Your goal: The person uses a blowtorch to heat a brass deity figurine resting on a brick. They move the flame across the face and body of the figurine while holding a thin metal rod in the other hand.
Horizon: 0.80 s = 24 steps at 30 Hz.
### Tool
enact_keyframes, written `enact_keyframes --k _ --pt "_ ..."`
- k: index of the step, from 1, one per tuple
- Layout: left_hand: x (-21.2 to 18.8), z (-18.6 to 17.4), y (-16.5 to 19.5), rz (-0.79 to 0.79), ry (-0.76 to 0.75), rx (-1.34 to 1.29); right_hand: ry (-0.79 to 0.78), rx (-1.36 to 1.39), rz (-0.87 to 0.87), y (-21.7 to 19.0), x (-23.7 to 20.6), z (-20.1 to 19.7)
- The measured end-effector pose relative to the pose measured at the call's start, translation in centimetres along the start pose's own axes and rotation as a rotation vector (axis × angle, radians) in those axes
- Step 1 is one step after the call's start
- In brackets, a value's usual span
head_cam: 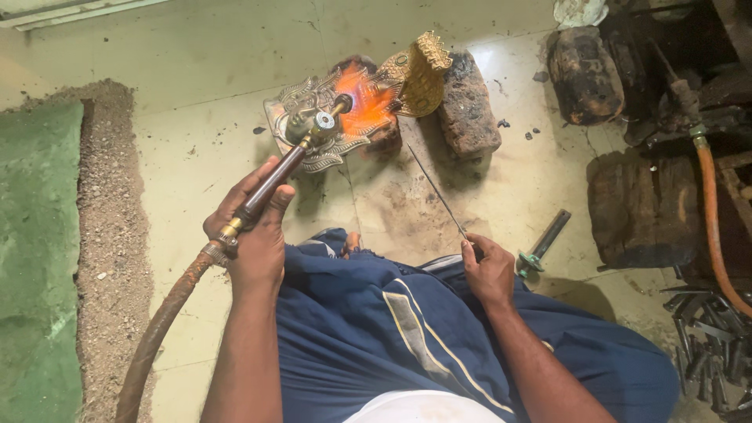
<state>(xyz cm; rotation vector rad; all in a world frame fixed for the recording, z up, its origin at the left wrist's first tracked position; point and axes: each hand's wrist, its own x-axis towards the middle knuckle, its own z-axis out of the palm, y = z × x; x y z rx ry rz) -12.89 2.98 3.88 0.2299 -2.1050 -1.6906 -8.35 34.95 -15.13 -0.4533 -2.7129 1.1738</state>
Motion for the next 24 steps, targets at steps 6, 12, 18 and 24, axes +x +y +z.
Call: enact_keyframes --k 6,12,18,24 --pt "1.1 1.2 -1.1 0.015 0.016 -0.096 0.019 -0.017 -0.025 0.0 -0.1 -0.1" --pt "1.9 2.8 -1.8 -0.014 0.023 -0.084 0.019 -0.016 0.004 0.1 -0.2 -0.3" --pt "1.9 3.0 -1.8 -0.019 0.018 -0.116 0.008 -0.019 0.009 0.2 -0.4 -0.1" --pt "1.4 2.5 -1.3 -0.043 0.005 -0.137 0.021 -0.011 -0.03 0.1 -0.2 -0.1"
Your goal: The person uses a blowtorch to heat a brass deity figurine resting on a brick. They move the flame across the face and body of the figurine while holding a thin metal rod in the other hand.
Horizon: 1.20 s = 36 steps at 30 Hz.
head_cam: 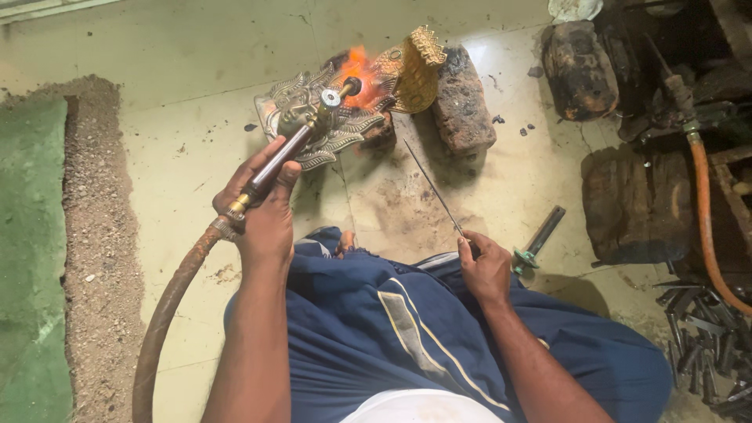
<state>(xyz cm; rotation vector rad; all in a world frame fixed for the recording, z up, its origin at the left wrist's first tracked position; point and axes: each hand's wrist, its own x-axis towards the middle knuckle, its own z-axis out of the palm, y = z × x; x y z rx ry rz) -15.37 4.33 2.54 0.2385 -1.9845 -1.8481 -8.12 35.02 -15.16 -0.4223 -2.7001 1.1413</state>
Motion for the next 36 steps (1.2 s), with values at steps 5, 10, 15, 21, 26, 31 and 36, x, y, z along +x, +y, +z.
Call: enact_keyframes --k 5,10,15,21,26,31,36 --pt "-0.24 -0.5 0.14 0.01 -0.007 -0.152 -0.007 0.003 -0.001 -0.36 0.15 -0.01" --pt "-0.18 -0.81 0.17 0.026 -0.01 -0.127 -0.011 -0.002 0.01 -0.51 0.32 0.03" --pt "-0.17 -0.75 0.1 0.016 -0.005 -0.117 0.008 0.0 -0.038 -0.28 0.4 0.16" --pt "-0.06 -0.78 0.0 0.017 -0.001 -0.141 -0.002 -0.007 -0.022 -0.16 0.46 0.32" --pt "0.0 -0.88 -0.02 0.035 -0.008 -0.148 -0.003 -0.01 -0.037 -0.06 0.44 0.37" --pt "0.06 -0.91 -0.03 0.017 -0.001 -0.123 0.015 0.004 -0.052 0.02 0.45 0.43" --pt "0.01 -0.92 -0.07 0.019 -0.005 -0.129 0.021 -0.005 -0.046 -0.04 0.39 0.37"
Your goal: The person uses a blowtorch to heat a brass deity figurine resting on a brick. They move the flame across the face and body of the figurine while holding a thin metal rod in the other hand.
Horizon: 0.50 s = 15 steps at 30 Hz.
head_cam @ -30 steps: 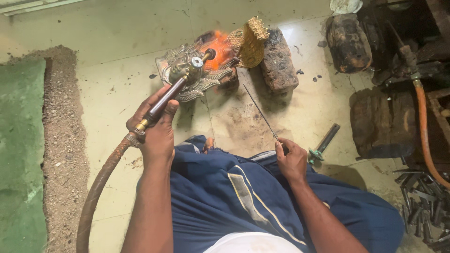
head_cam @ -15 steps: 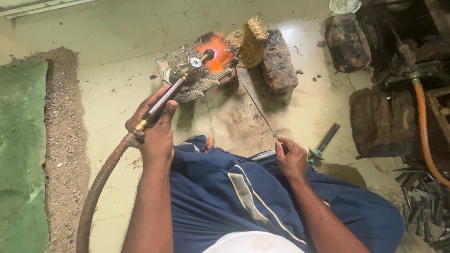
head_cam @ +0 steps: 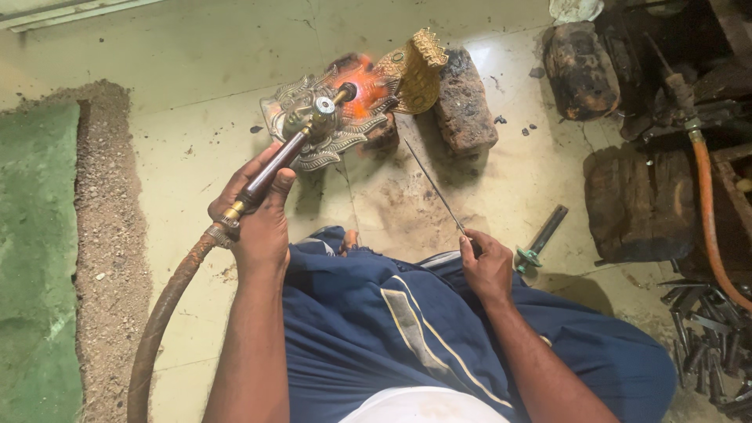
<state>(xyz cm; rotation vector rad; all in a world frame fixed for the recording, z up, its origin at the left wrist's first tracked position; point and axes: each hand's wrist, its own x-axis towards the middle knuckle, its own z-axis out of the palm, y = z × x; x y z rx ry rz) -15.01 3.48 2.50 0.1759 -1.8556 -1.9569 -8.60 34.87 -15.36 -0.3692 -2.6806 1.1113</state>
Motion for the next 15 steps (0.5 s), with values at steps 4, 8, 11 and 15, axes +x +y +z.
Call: enact_keyframes --k 4,8,11,15 --pt "-0.04 0.03 0.03 0.004 0.002 -0.004 -0.007 0.003 0.004 -0.18 -0.01 -0.13" --pt "0.03 0.0 0.16 -0.013 0.002 0.009 -0.016 0.026 0.027 -0.38 -0.04 -0.14" --pt "-0.07 -0.01 0.31 -0.011 0.0 0.017 -0.024 0.018 0.04 -0.39 -0.02 -0.17" --pt "-0.04 0.05 0.48 -0.008 0.0 0.008 -0.01 0.028 0.005 -0.35 0.05 -0.12"
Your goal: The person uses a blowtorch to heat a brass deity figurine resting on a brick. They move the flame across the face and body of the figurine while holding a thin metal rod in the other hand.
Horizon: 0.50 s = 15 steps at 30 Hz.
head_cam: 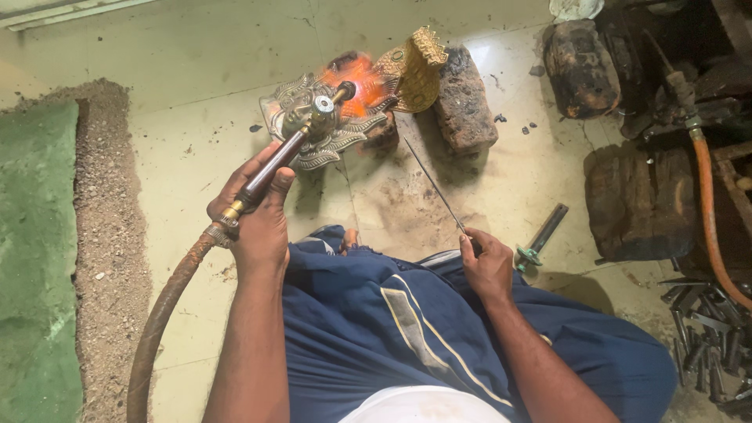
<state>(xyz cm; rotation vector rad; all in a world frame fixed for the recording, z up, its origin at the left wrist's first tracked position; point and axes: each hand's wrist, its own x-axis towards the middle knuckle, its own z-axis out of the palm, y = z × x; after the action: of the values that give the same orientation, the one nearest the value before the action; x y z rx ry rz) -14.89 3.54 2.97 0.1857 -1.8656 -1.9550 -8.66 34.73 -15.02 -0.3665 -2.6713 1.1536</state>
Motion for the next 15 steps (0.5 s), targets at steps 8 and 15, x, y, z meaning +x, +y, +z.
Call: enact_keyframes --k 8,15 --pt "-0.01 -0.11 0.1 0.02 0.016 0.009 0.001 -0.018 -0.01 -0.02 0.13 -0.08" --pt "-0.12 -0.54 -0.13 0.012 0.031 0.005 0.001 -0.022 0.001 0.16 0.0 -0.01"
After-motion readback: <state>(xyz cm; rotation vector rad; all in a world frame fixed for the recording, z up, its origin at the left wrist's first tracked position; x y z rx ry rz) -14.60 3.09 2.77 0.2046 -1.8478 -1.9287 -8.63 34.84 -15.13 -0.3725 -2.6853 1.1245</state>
